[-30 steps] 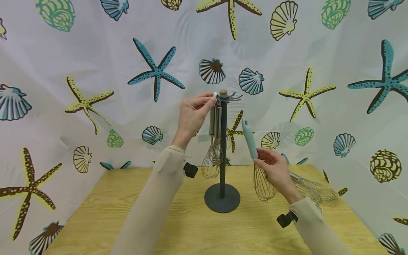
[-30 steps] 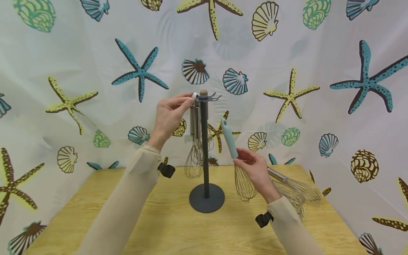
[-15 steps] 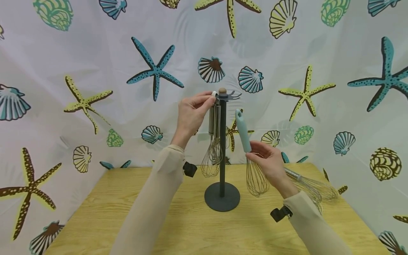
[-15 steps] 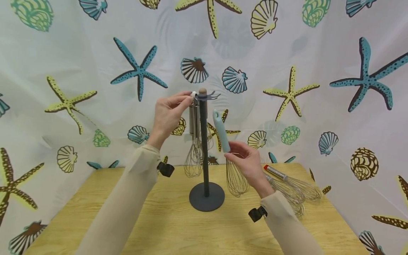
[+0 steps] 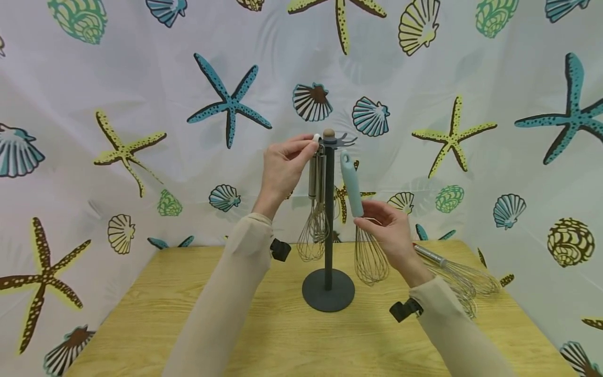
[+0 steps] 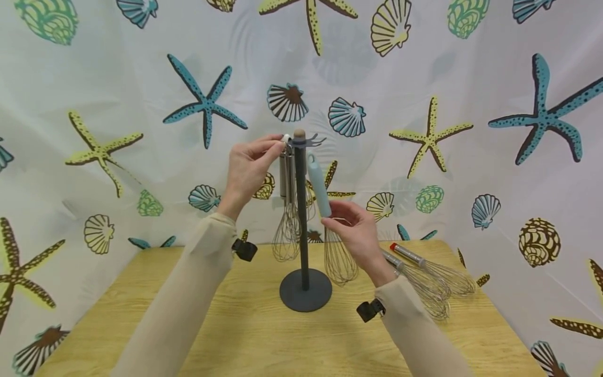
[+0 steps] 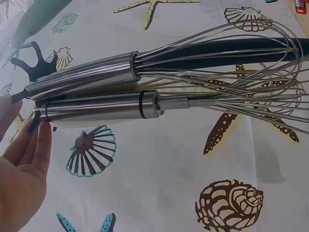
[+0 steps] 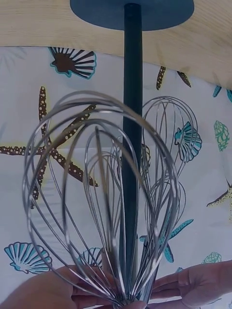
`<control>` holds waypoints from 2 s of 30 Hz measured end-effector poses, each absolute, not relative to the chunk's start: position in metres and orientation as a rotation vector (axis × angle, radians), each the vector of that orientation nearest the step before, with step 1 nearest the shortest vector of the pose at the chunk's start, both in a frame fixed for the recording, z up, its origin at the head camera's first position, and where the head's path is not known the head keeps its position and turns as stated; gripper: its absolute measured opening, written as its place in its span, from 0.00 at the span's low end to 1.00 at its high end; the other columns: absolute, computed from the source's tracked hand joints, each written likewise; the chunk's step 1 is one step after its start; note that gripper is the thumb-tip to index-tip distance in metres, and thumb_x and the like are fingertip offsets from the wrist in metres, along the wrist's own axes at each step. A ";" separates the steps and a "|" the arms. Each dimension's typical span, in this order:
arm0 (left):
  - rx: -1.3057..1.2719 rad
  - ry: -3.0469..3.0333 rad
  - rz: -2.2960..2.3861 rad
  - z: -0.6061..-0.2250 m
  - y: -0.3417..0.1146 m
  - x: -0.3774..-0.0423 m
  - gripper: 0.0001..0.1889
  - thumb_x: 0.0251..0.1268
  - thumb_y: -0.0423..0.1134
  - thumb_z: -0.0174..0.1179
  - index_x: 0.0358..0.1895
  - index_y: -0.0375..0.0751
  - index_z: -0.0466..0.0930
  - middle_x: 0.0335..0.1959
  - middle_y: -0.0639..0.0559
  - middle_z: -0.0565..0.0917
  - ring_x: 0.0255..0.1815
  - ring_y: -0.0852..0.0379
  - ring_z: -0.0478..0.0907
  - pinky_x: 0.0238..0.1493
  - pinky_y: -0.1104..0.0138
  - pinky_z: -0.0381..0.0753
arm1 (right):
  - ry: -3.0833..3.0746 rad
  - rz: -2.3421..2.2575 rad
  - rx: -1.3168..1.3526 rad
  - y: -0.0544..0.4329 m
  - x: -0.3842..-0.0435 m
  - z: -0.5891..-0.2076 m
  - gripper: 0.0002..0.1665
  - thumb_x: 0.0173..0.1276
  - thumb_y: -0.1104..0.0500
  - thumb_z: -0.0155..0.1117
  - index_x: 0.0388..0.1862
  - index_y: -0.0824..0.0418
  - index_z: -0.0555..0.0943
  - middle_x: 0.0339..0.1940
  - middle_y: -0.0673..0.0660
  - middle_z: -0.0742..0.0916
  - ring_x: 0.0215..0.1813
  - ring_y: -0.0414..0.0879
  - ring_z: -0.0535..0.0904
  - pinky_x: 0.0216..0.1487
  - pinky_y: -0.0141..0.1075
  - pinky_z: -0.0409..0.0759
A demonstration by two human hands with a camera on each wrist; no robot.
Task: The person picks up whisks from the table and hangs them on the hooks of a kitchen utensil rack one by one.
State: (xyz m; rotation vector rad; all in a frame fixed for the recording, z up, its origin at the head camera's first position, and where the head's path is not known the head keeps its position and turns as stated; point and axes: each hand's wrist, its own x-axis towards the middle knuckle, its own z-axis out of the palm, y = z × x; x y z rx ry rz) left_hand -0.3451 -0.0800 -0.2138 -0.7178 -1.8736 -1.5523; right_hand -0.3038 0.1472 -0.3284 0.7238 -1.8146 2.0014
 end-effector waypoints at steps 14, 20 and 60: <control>-0.728 -1.854 -1.560 -0.215 -0.079 -0.345 0.13 0.68 0.39 0.63 0.48 0.33 0.87 0.57 0.44 0.84 0.57 0.53 0.82 0.58 0.64 0.81 | -1.788 2.013 0.730 0.133 -0.309 -0.319 0.20 0.62 0.70 0.69 0.54 0.65 0.81 0.41 0.45 0.88 0.45 0.39 0.84 0.54 0.34 0.83; -0.727 -1.857 -1.568 -0.215 -0.079 -0.346 0.13 0.68 0.39 0.63 0.48 0.33 0.87 0.57 0.44 0.83 0.59 0.53 0.81 0.59 0.63 0.80 | -1.778 2.018 0.730 0.131 -0.311 -0.319 0.21 0.61 0.71 0.69 0.55 0.65 0.81 0.39 0.44 0.88 0.44 0.39 0.84 0.53 0.34 0.83; -0.739 -1.870 -1.560 -0.211 -0.083 -0.342 0.13 0.67 0.38 0.64 0.48 0.33 0.87 0.55 0.41 0.84 0.59 0.53 0.81 0.59 0.63 0.80 | -1.812 1.924 0.711 0.101 -0.328 -0.332 0.23 0.62 0.67 0.70 0.57 0.67 0.80 0.39 0.44 0.86 0.43 0.38 0.83 0.53 0.34 0.83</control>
